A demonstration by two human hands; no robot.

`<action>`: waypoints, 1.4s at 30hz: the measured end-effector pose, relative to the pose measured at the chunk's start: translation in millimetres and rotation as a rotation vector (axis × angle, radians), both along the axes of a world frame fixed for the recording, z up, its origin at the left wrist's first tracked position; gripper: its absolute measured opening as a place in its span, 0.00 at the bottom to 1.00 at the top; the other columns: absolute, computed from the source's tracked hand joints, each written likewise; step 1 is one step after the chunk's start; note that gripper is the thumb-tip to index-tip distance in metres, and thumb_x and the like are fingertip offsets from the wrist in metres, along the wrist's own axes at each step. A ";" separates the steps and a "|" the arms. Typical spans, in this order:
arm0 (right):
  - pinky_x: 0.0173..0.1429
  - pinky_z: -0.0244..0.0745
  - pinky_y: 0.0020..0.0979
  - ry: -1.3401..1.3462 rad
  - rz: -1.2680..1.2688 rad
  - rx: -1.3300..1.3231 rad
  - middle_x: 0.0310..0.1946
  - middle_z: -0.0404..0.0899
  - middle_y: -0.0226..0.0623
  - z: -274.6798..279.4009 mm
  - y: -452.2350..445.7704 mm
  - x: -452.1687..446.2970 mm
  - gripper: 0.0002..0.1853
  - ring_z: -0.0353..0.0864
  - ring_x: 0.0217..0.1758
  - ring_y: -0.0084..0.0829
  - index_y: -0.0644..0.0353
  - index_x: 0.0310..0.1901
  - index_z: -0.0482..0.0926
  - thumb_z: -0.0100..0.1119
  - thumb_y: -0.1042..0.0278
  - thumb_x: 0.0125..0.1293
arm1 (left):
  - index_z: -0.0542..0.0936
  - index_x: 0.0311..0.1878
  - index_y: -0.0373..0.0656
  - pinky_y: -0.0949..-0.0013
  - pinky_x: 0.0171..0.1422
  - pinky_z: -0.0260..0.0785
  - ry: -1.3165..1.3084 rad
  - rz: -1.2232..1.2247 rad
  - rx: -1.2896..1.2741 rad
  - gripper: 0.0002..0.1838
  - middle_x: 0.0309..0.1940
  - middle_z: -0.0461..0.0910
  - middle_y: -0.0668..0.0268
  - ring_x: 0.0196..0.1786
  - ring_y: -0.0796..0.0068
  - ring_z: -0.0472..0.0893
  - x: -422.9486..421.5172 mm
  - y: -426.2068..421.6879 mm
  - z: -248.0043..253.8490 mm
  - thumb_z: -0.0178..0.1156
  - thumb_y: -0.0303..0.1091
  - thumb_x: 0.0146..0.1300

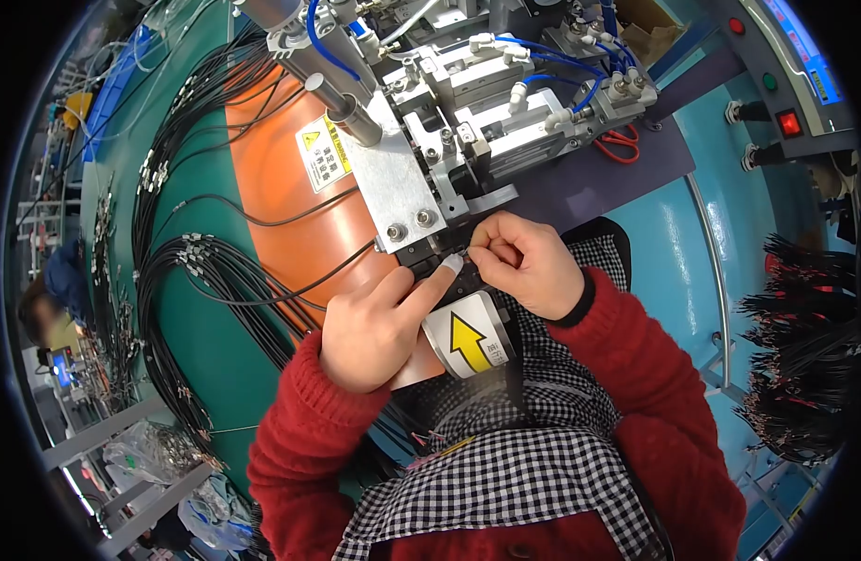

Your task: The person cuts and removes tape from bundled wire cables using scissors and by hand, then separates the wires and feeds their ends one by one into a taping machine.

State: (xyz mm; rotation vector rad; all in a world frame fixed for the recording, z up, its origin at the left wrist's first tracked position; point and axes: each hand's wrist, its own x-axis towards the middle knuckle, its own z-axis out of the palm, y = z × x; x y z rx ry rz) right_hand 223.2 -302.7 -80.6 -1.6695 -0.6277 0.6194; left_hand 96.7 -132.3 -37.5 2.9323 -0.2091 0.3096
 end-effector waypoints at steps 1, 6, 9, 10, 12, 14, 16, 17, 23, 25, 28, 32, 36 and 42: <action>0.25 0.57 0.21 -0.005 -0.029 0.012 0.17 0.66 0.22 1.7 -0.7 0.4 0.03 0.57 0.19 0.17 0.61 0.34 0.79 0.63 0.76 0.58 | 0.80 0.54 0.50 0.74 0.19 0.60 0.001 -0.001 0.002 0.21 0.25 0.65 0.72 0.20 0.78 0.64 0.0 0.0 -0.2 0.59 0.25 0.54; 0.25 0.57 0.21 -0.078 -0.027 -0.016 0.18 0.67 0.23 12.1 -6.8 5.1 0.04 0.58 0.19 0.18 0.61 0.34 0.79 0.64 0.77 0.57 | 0.80 0.54 0.50 0.74 0.18 0.60 -0.005 0.008 0.000 0.22 0.25 0.65 0.73 0.19 0.78 0.64 -0.6 0.3 -0.9 0.59 0.25 0.54; 0.25 0.57 0.21 -0.144 0.016 -0.070 0.19 0.67 0.23 14.6 -10.2 6.4 0.05 0.58 0.19 0.18 0.61 0.34 0.79 0.64 0.77 0.56 | 0.80 0.54 0.51 0.74 0.18 0.59 -0.013 0.002 -0.007 0.22 0.25 0.65 0.73 0.19 0.78 0.64 1.1 -0.2 -1.7 0.59 0.25 0.54; 0.25 0.57 0.20 -0.157 0.012 -0.058 0.18 0.66 0.22 14.1 -9.1 5.7 0.05 0.57 0.19 0.18 0.61 0.33 0.79 0.64 0.78 0.56 | 0.80 0.54 0.51 0.74 0.18 0.59 -0.016 0.004 -0.005 0.22 0.25 0.65 0.73 0.19 0.78 0.64 0.8 -0.3 -1.6 0.59 0.25 0.54; 0.25 0.56 0.19 -0.181 0.004 -0.034 0.17 0.63 0.20 12.8 -6.9 3.9 0.04 0.56 0.19 0.16 0.61 0.33 0.79 0.63 0.79 0.56 | 0.80 0.54 0.51 0.74 0.18 0.59 -0.022 0.006 -0.001 0.22 0.25 0.65 0.73 0.19 0.78 0.64 0.3 -0.4 -1.7 0.59 0.26 0.54; 0.25 0.55 0.19 -0.194 -0.003 -0.024 0.16 0.61 0.19 12.6 -6.2 3.4 0.04 0.55 0.19 0.16 0.61 0.33 0.79 0.63 0.79 0.56 | 0.80 0.54 0.51 0.74 0.18 0.59 -0.026 0.005 -0.001 0.22 0.25 0.65 0.73 0.19 0.78 0.64 0.9 -0.3 -2.0 0.59 0.26 0.54; 0.25 0.57 0.20 -0.217 0.006 -0.026 0.19 0.66 0.22 12.6 -5.9 3.0 0.05 0.58 0.20 0.17 0.61 0.33 0.78 0.64 0.79 0.55 | 0.80 0.54 0.51 0.75 0.18 0.59 -0.025 0.006 -0.004 0.22 0.25 0.65 0.73 0.19 0.78 0.63 1.1 -0.3 -2.6 0.60 0.26 0.54; 0.25 0.58 0.20 -0.229 0.011 -0.027 0.21 0.69 0.23 12.6 -5.7 2.7 0.06 0.59 0.20 0.18 0.61 0.34 0.78 0.64 0.79 0.55 | 0.80 0.54 0.51 0.75 0.18 0.59 -0.024 0.007 -0.006 0.22 0.25 0.64 0.73 0.19 0.78 0.63 0.9 -0.3 -2.8 0.60 0.26 0.54; 0.24 0.58 0.20 -0.179 -0.009 0.003 0.23 0.73 0.25 15.0 -1.7 -2.1 0.07 0.62 0.20 0.18 0.61 0.34 0.77 0.65 0.80 0.54 | 0.80 0.54 0.51 0.75 0.18 0.59 -0.009 0.012 -0.008 0.22 0.25 0.65 0.73 0.19 0.78 0.63 0.6 -0.5 -2.5 0.60 0.26 0.54; 0.24 0.58 0.20 -0.189 -0.001 -0.008 0.23 0.73 0.25 15.7 -2.0 -1.3 0.07 0.62 0.19 0.18 0.61 0.34 0.77 0.65 0.80 0.54 | 0.81 0.54 0.50 0.74 0.19 0.60 0.003 0.019 -0.012 0.21 0.24 0.66 0.73 0.19 0.78 0.65 0.7 -1.5 0.1 0.60 0.25 0.54; 0.23 0.57 0.20 -0.224 0.018 -0.041 0.23 0.74 0.24 16.5 -2.8 0.9 0.07 0.61 0.19 0.17 0.62 0.34 0.78 0.64 0.81 0.54 | 0.84 0.51 0.48 0.74 0.21 0.62 0.033 0.038 -0.024 0.20 0.23 0.69 0.73 0.18 0.77 0.69 2.1 -3.4 5.3 0.60 0.22 0.54; 0.23 0.57 0.19 -0.212 0.005 -0.033 0.22 0.74 0.24 16.1 -6.9 1.8 0.07 0.61 0.18 0.17 0.62 0.35 0.79 0.64 0.81 0.54 | 0.84 0.51 0.48 0.74 0.21 0.62 0.030 0.041 0.000 0.20 0.23 0.69 0.73 0.18 0.77 0.68 2.6 -3.7 7.0 0.60 0.22 0.54; 0.23 0.57 0.19 -0.220 0.011 -0.039 0.21 0.74 0.24 13.7 -10.7 3.1 0.07 0.61 0.18 0.16 0.62 0.35 0.79 0.64 0.81 0.54 | 0.84 0.52 0.48 0.74 0.21 0.62 0.020 0.035 0.002 0.20 0.23 0.69 0.73 0.18 0.77 0.68 2.6 -3.8 5.8 0.60 0.22 0.54; 0.22 0.56 0.20 -0.226 0.015 -0.034 0.20 0.73 0.23 14.5 -8.8 1.6 0.07 0.61 0.18 0.16 0.61 0.35 0.80 0.65 0.81 0.54 | 0.84 0.52 0.47 0.73 0.20 0.62 0.014 0.034 0.004 0.20 0.23 0.69 0.73 0.18 0.77 0.67 2.4 -3.7 5.5 0.60 0.22 0.54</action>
